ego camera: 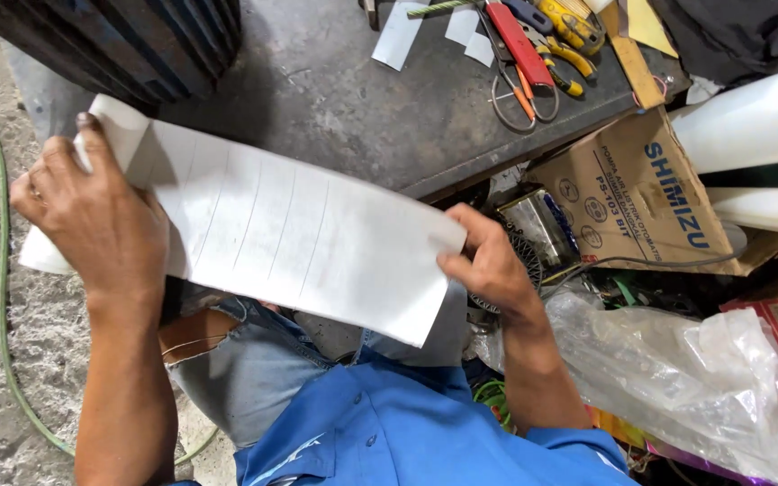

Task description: Cutting strips of white insulation paper from a sheet using scissors on a workbench

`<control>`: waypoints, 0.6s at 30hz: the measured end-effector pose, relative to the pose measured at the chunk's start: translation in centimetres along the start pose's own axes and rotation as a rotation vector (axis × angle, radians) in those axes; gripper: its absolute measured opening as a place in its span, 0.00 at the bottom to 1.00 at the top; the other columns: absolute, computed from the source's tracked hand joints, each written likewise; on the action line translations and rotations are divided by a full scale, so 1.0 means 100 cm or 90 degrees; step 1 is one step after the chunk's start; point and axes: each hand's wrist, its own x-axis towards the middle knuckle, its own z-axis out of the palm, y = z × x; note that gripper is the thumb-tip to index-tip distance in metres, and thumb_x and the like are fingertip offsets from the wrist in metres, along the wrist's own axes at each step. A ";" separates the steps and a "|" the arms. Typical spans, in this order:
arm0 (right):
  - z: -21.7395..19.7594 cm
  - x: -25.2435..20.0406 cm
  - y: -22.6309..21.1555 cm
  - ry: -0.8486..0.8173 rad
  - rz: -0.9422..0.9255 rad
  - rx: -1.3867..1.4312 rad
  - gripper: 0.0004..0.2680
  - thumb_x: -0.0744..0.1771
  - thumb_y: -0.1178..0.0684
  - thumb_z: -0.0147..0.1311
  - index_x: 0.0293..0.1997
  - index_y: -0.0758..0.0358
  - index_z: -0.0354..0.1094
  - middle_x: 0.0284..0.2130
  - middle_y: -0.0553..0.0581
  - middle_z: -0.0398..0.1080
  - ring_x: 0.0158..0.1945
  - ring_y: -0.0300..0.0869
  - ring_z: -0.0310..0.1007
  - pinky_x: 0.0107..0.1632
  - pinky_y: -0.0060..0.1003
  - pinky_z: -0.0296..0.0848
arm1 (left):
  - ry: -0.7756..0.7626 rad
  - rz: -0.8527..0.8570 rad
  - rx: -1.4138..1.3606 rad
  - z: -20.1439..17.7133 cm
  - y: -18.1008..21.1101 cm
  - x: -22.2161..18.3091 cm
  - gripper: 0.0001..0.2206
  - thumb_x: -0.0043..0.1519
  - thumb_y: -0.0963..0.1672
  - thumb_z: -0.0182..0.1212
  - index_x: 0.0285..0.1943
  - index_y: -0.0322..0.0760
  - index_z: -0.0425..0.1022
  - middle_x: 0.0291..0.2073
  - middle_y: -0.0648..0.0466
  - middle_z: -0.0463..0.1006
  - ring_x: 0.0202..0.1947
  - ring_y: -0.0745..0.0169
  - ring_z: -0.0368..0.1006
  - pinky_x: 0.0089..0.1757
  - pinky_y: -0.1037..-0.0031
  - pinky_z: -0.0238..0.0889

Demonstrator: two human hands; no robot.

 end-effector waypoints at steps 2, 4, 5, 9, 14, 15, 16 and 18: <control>-0.001 -0.007 0.005 -0.029 0.025 -0.101 0.08 0.62 0.55 0.55 0.43 0.60 0.67 0.31 0.49 0.70 0.34 0.37 0.70 0.36 0.31 0.67 | -0.038 -0.014 -0.024 0.012 0.000 0.002 0.38 0.56 0.38 0.72 0.80 0.29 0.64 0.65 0.29 0.74 0.62 0.33 0.69 0.59 0.48 0.49; 0.002 -0.009 0.000 -0.059 0.045 -0.204 0.07 0.62 0.55 0.55 0.42 0.60 0.68 0.31 0.50 0.70 0.35 0.39 0.70 0.35 0.33 0.67 | -0.070 -0.032 -0.046 0.004 0.010 0.006 0.41 0.56 0.35 0.68 0.84 0.27 0.58 0.67 0.24 0.72 0.65 0.28 0.65 0.61 0.44 0.45; 0.006 -0.011 -0.006 -0.101 0.047 -0.265 0.06 0.63 0.55 0.53 0.40 0.59 0.65 0.28 0.50 0.70 0.30 0.39 0.69 0.32 0.35 0.66 | -0.082 -0.057 -0.107 -0.009 0.019 0.010 0.45 0.55 0.29 0.65 0.84 0.32 0.48 0.71 0.23 0.63 0.69 0.27 0.54 0.62 0.40 0.40; 0.010 -0.009 -0.017 -0.200 0.053 -0.401 0.07 0.68 0.47 0.53 0.42 0.58 0.66 0.34 0.53 0.74 0.32 0.43 0.76 0.32 0.38 0.72 | 0.094 -0.007 0.030 0.013 0.034 -0.002 0.32 0.57 0.42 0.81 0.70 0.42 0.71 0.52 0.43 0.66 0.54 0.47 0.59 0.52 0.57 0.57; -0.050 0.029 -0.024 0.022 -0.208 -0.447 0.06 0.69 0.55 0.55 0.47 0.63 0.75 0.44 0.58 0.78 0.48 0.47 0.76 0.54 0.41 0.71 | 0.161 0.049 -0.041 -0.011 0.048 0.004 0.06 0.71 0.42 0.52 0.53 0.38 0.72 0.38 0.48 0.67 0.38 0.47 0.65 0.38 0.60 0.58; -0.062 0.043 -0.020 0.205 -0.355 -0.560 0.05 0.72 0.59 0.52 0.43 0.67 0.76 0.44 0.63 0.77 0.51 0.55 0.74 0.57 0.49 0.68 | 0.175 0.058 -0.066 -0.010 0.049 0.003 0.06 0.69 0.41 0.51 0.50 0.36 0.73 0.38 0.47 0.66 0.39 0.47 0.64 0.38 0.60 0.58; -0.079 0.057 -0.006 0.190 -0.364 -0.556 0.05 0.72 0.59 0.52 0.43 0.67 0.76 0.44 0.63 0.77 0.51 0.55 0.74 0.57 0.49 0.68 | 0.170 0.045 -0.057 -0.004 0.048 -0.001 0.06 0.69 0.41 0.51 0.50 0.36 0.73 0.38 0.47 0.66 0.39 0.47 0.64 0.38 0.60 0.58; -0.111 0.085 0.024 0.382 -0.275 -0.818 0.07 0.71 0.53 0.63 0.46 0.67 0.75 0.36 0.68 0.72 0.42 0.63 0.73 0.49 0.54 0.71 | 0.185 0.079 -0.063 0.009 0.047 0.000 0.05 0.61 0.43 0.60 0.41 0.38 0.73 0.33 0.51 0.66 0.33 0.53 0.64 0.32 0.65 0.54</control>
